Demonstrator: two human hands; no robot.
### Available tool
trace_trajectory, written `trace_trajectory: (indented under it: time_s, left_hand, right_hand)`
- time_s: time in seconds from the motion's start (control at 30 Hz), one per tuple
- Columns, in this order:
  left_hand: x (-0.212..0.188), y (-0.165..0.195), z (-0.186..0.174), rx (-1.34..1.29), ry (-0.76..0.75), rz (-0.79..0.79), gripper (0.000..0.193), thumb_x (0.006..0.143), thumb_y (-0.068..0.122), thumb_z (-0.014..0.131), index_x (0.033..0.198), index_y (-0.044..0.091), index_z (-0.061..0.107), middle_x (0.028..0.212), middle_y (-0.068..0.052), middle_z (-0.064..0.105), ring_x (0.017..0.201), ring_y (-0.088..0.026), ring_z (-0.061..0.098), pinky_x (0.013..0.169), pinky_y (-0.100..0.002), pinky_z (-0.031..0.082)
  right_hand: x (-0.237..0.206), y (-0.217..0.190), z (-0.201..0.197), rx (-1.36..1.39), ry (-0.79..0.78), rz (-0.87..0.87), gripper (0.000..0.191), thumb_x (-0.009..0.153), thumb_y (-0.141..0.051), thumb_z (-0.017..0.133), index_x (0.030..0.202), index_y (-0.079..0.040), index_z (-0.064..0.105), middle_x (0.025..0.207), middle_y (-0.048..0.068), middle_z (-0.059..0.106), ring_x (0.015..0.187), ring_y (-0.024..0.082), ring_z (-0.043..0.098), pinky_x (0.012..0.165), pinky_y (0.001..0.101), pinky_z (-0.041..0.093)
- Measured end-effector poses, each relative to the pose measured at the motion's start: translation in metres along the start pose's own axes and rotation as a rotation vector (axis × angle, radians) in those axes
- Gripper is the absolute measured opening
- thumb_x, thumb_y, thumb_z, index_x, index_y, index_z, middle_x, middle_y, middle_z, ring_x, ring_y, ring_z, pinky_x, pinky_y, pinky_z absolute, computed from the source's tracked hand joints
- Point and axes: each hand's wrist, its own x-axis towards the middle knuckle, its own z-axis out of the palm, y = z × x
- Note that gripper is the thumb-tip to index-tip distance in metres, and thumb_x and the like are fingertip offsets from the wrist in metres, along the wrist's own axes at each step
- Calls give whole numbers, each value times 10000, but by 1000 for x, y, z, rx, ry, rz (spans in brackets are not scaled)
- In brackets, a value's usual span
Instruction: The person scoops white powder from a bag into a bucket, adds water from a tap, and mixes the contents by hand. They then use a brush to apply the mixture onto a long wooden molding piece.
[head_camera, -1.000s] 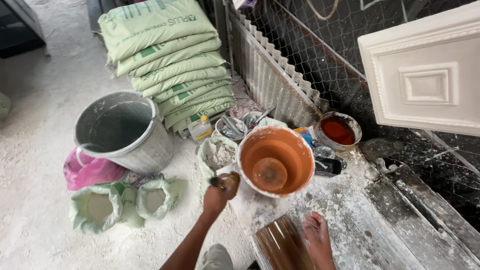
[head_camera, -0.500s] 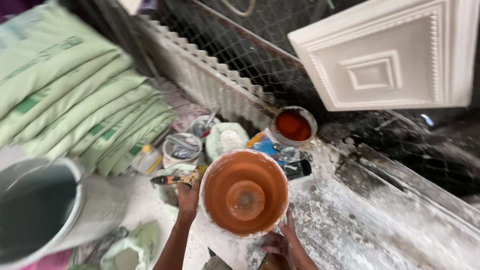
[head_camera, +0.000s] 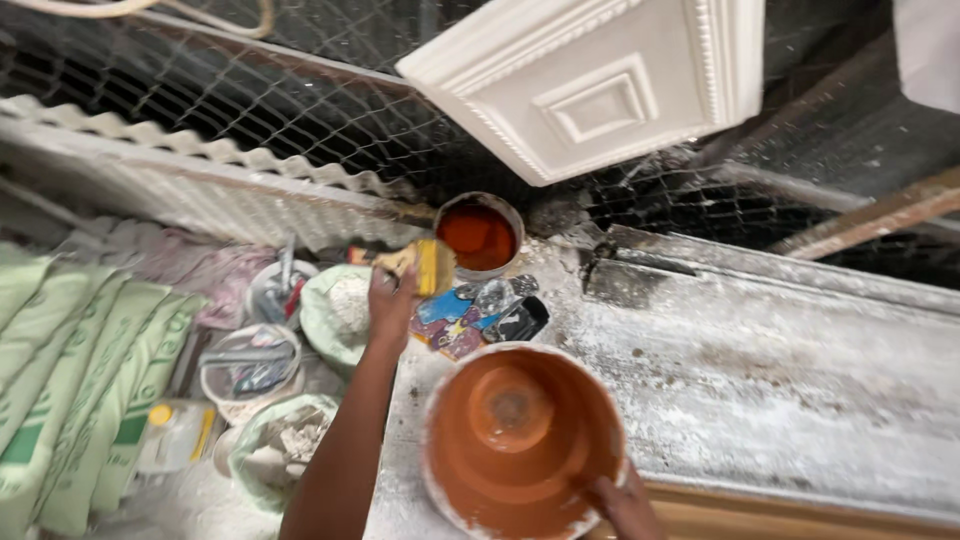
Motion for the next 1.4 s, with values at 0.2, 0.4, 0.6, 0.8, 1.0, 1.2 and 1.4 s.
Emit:
trace_trajectory:
  time_s: [0.2, 0.4, 0.6, 0.8, 1.0, 1.2, 1.4]
  left_hand:
    - [70, -32, 113, 115, -74, -315, 365, 994, 194, 659, 1281, -17, 581, 1160, -106, 661, 1007, -224, 688, 858, -425, 654]
    - [74, -63, 151, 129, 14, -390, 228, 982, 52, 552, 1176, -36, 633, 1091, -136, 686, 922, -252, 695, 765, -394, 626]
    - [22, -81, 152, 644, 79, 240, 482, 992, 174, 536, 1375, -109, 465, 1363, -278, 565, 1196, -375, 604, 996, -430, 514]
    - [-164, -154, 190, 647, -385, 179, 559, 1077, 311, 490, 1497, -45, 396, 1503, -213, 504, 1374, -317, 496, 1151, -403, 341]
    - [-417, -263, 275, 695, -947, -244, 595, 1053, 477, 431, 1302, -9, 668, 1231, -192, 736, 1170, -260, 670, 1046, -371, 497]
    - [-597, -363, 358, 789, -1196, -368, 705, 1043, 567, 318, 1361, 12, 615, 1321, -165, 692, 1234, -242, 633, 1067, -376, 444]
    - [-724, -447, 448, 939, -1502, -171, 648, 1023, 539, 447, 1370, 13, 595, 1225, -232, 647, 1133, -314, 600, 954, -428, 470]
  right_hand:
    - [-33, -5, -64, 19, 236, -203, 825, 705, 76, 534, 1506, -47, 382, 1247, 245, 656, 1042, 409, 707, 834, 489, 621]
    - [-78, 25, -117, 154, 342, -423, 975, 646, 26, 520, 1583, -101, 284, 1382, 157, 578, 1236, 357, 594, 969, 481, 528]
    - [-137, 72, -167, 398, 504, -347, 914, 703, 41, 522, 1594, -24, 329, 1403, 240, 589, 1245, 381, 610, 1003, 456, 499]
    - [-185, 116, -230, 604, 654, -157, 812, 774, 47, 520, 1562, -33, 338, 1348, 245, 593, 1181, 382, 637, 967, 506, 528]
    - [-212, 175, -362, 707, 656, -211, 784, 746, 34, 534, 1513, -49, 392, 1342, 209, 616, 1200, 354, 624, 985, 468, 504]
    - [-308, 232, -515, 710, 761, -222, 728, 797, -37, 531, 1514, -14, 409, 1302, 226, 615, 1144, 323, 590, 997, 447, 474]
    - [-362, 252, -615, 699, 977, -244, 735, 770, -53, 524, 1497, -20, 419, 1352, 169, 626, 1213, 274, 587, 1037, 392, 452]
